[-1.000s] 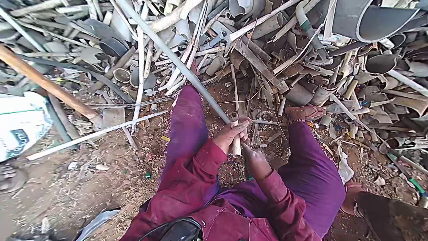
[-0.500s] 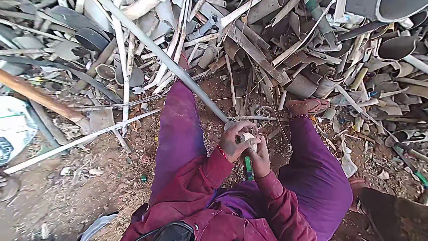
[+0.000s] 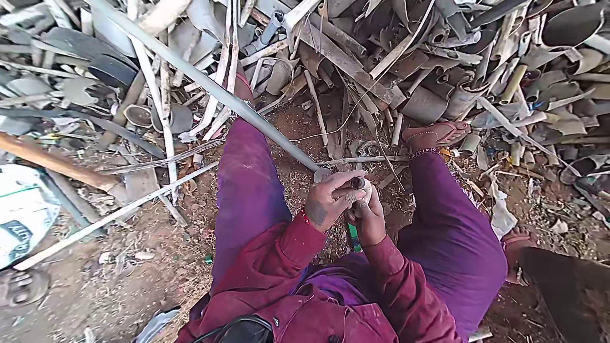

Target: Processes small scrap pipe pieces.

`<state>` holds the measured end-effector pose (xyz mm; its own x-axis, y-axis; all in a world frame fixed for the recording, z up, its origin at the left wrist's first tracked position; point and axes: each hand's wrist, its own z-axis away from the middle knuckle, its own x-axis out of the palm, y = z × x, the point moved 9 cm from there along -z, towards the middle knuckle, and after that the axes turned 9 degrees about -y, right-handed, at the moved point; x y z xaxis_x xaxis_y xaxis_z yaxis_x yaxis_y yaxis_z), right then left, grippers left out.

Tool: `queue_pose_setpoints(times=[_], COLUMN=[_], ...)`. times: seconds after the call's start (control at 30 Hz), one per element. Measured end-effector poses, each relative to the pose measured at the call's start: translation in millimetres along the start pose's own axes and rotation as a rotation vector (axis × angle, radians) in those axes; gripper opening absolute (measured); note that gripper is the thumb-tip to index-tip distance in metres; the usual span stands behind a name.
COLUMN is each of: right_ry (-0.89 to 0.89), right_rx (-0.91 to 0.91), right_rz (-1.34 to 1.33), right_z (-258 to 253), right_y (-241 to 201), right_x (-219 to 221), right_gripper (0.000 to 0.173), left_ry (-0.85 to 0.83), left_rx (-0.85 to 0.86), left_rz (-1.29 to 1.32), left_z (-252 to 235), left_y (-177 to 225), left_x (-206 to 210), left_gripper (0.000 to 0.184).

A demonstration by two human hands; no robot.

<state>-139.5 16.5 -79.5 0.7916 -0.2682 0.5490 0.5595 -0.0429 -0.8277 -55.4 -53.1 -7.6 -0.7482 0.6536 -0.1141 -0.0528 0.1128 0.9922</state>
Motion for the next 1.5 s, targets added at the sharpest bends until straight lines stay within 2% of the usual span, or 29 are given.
queue_pose_setpoints(times=[0.2, 0.37, 0.5, 0.63, 0.77, 0.9, 1.03, 1.13, 1.2, 1.27, 1.4, 1.5], right_ry=[-0.015, -0.020, 0.043, 0.149, 0.028, -0.143, -0.095, -0.005, 0.051, 0.110, 0.208, 0.169], right_rx=[0.125, 0.120, -0.052, -0.257, -0.272, -0.256, -0.387, -0.592, -0.714, -0.787, -0.843, -0.789], right_rz=[-0.236, -0.164, 0.178, 0.539, 0.510, 0.363, 0.603, 0.868, 0.961, 1.012, 1.075, 1.120], right_z=[3, 1, 0, 5, 4, 3, 9, 16, 20, 23, 27, 26], right_y=[9, 9, -8, -32, -33, -30, -40, -50, -57, -63, -70, -68], right_x=[2, 0, -11, -23, -15, -3, -5, -5, -6, -7, -9, -4], right_gripper=[0.021, 0.014, 0.018, 0.033, 0.044, 0.046, 0.048, 0.040, 0.028, 0.023, 0.018, 0.020], left_ry=[-0.047, 0.019, 0.069, 0.146, 0.156, 0.155, 0.180, 0.174, 0.148, 0.141, 0.082, 0.042], left_rx=[0.067, 0.087, 0.109, 0.006, 0.000, 0.109, 0.152, 0.099, 0.056, 0.061, 0.098, 0.119], left_rz=[-0.074, -0.188, -0.258, -0.344, -0.348, -0.419, -0.380, -0.250, -0.164, -0.097, -0.070, -0.070], left_z=[0, 2, 3, 5, 5, 5, 5, 4, 4, 4, 3, 2], left_y=[8, 11, 17, 14, 14, 23, 24, 16, 12, 11, 11, 12], left_x=[6, -2, -12, -23, -24, -22, -25, -25, -23, -21, -16, -12], left_gripper=[0.040, 0.028, 0.023, 0.018, 0.017, 0.017, 0.016, 0.018, 0.020, 0.019, 0.018, 0.019])
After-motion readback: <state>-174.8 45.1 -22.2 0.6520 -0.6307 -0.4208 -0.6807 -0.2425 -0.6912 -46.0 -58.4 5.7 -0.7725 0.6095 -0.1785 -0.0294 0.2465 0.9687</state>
